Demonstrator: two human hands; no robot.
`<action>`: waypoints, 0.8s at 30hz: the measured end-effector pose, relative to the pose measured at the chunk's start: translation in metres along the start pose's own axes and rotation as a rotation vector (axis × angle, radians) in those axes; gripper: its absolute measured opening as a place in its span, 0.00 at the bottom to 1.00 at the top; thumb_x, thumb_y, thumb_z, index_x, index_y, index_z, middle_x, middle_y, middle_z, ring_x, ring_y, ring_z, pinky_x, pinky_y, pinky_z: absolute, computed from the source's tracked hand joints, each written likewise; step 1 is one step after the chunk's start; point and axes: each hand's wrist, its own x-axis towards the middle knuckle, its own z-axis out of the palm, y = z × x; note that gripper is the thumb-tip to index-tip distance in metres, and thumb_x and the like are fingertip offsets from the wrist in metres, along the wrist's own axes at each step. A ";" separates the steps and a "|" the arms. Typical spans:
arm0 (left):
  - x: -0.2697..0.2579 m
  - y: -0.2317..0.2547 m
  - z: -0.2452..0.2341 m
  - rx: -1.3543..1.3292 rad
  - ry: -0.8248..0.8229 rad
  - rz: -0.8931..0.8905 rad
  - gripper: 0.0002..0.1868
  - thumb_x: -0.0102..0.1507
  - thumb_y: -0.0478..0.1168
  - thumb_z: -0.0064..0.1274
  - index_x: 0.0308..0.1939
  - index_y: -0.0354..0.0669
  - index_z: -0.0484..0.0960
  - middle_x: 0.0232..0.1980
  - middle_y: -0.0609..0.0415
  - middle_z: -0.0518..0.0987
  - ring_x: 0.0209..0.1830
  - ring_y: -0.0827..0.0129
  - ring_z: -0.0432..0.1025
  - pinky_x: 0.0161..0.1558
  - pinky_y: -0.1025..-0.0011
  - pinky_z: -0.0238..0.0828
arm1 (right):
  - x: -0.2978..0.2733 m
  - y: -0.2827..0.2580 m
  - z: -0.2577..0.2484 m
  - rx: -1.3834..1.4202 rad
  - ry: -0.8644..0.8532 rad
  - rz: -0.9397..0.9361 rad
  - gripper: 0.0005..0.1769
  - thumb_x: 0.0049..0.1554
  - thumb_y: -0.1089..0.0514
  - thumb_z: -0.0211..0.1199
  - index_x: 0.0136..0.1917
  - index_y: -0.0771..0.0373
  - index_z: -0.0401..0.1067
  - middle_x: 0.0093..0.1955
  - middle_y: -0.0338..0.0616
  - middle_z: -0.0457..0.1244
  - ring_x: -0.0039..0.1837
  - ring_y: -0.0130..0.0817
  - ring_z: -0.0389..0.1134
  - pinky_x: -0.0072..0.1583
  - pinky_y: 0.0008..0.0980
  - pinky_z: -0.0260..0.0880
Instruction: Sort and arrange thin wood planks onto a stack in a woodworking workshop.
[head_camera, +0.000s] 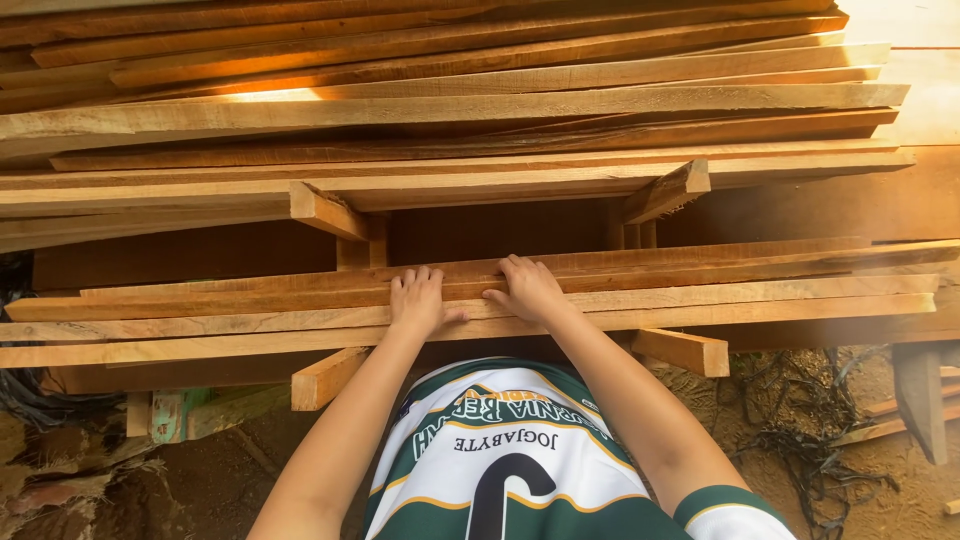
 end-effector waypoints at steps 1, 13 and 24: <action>-0.002 -0.001 0.000 0.000 -0.003 0.002 0.51 0.49 0.78 0.58 0.63 0.48 0.71 0.61 0.51 0.73 0.65 0.55 0.65 0.63 0.54 0.55 | -0.002 -0.001 0.001 0.001 -0.002 0.003 0.25 0.59 0.38 0.63 0.60 0.57 0.71 0.55 0.43 0.65 0.65 0.42 0.66 0.61 0.43 0.67; -0.009 0.000 -0.011 -0.055 0.011 0.048 0.37 0.51 0.70 0.63 0.52 0.52 0.74 0.53 0.56 0.79 0.61 0.57 0.71 0.60 0.58 0.59 | -0.013 -0.013 0.018 0.065 0.123 -0.036 0.12 0.57 0.44 0.65 0.42 0.51 0.69 0.40 0.35 0.67 0.55 0.40 0.69 0.56 0.41 0.68; -0.019 -0.005 -0.002 -0.239 0.094 0.129 0.31 0.56 0.57 0.66 0.55 0.46 0.73 0.59 0.53 0.78 0.65 0.58 0.70 0.67 0.56 0.55 | -0.033 -0.023 0.007 -0.057 0.061 0.043 0.26 0.60 0.43 0.63 0.67 0.54 0.68 0.63 0.42 0.65 0.70 0.41 0.63 0.71 0.44 0.56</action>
